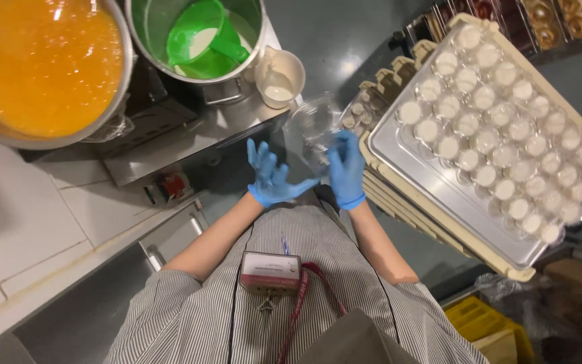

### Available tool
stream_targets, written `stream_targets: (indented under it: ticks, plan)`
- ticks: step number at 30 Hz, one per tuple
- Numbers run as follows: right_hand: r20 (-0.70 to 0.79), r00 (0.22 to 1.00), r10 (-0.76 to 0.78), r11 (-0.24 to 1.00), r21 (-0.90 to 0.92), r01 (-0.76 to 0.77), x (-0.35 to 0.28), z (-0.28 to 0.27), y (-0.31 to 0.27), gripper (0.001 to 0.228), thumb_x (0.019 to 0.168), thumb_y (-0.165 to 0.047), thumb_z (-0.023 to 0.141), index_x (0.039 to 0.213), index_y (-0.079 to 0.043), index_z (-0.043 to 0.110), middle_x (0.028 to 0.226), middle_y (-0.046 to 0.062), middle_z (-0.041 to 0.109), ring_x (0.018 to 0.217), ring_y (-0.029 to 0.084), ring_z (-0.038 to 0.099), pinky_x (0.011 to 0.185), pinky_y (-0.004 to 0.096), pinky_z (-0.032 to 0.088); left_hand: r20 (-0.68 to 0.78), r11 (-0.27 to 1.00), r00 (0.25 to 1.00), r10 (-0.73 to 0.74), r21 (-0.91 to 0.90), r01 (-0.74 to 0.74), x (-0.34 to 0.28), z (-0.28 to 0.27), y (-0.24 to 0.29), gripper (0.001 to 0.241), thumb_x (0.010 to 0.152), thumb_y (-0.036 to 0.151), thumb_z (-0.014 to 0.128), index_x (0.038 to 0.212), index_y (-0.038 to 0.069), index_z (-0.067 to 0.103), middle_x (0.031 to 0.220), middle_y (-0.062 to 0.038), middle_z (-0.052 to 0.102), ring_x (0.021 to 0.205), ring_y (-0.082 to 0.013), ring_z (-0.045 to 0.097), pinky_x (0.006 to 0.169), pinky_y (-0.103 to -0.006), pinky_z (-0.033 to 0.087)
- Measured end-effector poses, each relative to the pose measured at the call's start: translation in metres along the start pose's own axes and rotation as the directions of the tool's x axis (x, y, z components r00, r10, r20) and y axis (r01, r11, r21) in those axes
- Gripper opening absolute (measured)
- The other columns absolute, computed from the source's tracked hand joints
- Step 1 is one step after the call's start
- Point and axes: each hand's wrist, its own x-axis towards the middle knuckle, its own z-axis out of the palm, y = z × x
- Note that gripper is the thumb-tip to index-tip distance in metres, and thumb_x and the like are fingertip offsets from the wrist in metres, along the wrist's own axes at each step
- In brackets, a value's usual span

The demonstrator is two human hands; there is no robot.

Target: Filling small plastic cups with a white liquid mixture from a pitcher in a bakery kitchen.

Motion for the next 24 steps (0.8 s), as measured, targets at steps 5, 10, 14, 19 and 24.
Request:
stream_targets:
  ticks: [5,10,14,19,24]
  plan:
    - [-0.191,0.981,-0.03,0.999,-0.027,0.025,-0.003,-0.05,-0.006,0.034,0.097,0.0,0.05,0.13,-0.004,0.051,0.112,0.015,0.062,0.089,0.022,0.059,0.074,0.033,0.05,0.291,0.473,0.915,-0.279,-0.787,0.395,0.025,0.062,0.019,0.104,0.087,0.043,0.086,0.16,0.006,0.022,0.167,-0.013,0.021,0.154,-0.032,0.026,0.127,-0.0517,0.023]
    - [-0.182,0.974,-0.131,0.889,-0.457,0.034,-0.024,-0.066,-0.005,0.029,0.095,0.002,0.058,0.124,-0.002,0.057,0.12,0.017,0.054,0.096,0.028,0.061,0.084,0.035,0.051,0.782,-0.223,0.618,-0.08,-0.618,0.754,-0.011,0.124,0.031,0.077,0.086,0.017,0.086,0.151,0.003,0.047,0.151,-0.01,0.053,0.139,-0.0204,0.051,0.117,-0.0378,0.044]
    - [-0.315,0.943,-0.106,0.931,-0.364,-0.017,-0.041,-0.078,0.008,0.025,0.093,-0.001,0.07,0.117,-0.001,0.062,0.111,0.013,0.059,0.094,0.023,0.065,0.083,0.033,0.053,0.88,-0.334,0.469,-0.071,-0.464,0.82,-0.036,0.147,0.04,0.056,0.09,0.007,0.08,0.141,0.0,0.057,0.134,-0.01,0.066,0.12,-0.0175,0.064,0.103,-0.0353,0.055]
    - [-0.327,0.938,-0.116,0.942,-0.336,-0.001,-0.048,-0.081,0.014,0.018,0.091,-0.001,0.077,0.108,-0.001,0.07,0.1,0.01,0.068,0.085,0.02,0.069,0.078,0.03,0.055,0.902,-0.349,0.428,-0.049,-0.417,0.839,-0.06,0.148,0.036,0.049,0.096,0.007,0.073,0.142,0.0,0.058,0.134,-0.01,0.067,0.121,-0.0165,0.065,0.107,-0.0333,0.053]
    - [-0.168,0.979,-0.116,0.949,-0.311,0.059,-0.029,-0.064,0.013,0.02,0.088,-0.001,0.079,0.108,0.0,0.074,0.097,0.012,0.072,0.08,0.017,0.069,0.074,0.028,0.056,0.865,-0.404,0.502,-0.03,-0.47,0.785,-0.05,0.115,0.017,0.058,0.093,0.005,0.075,0.146,0.001,0.053,0.138,-0.008,0.064,0.125,-0.0162,0.063,0.111,-0.0321,0.05]
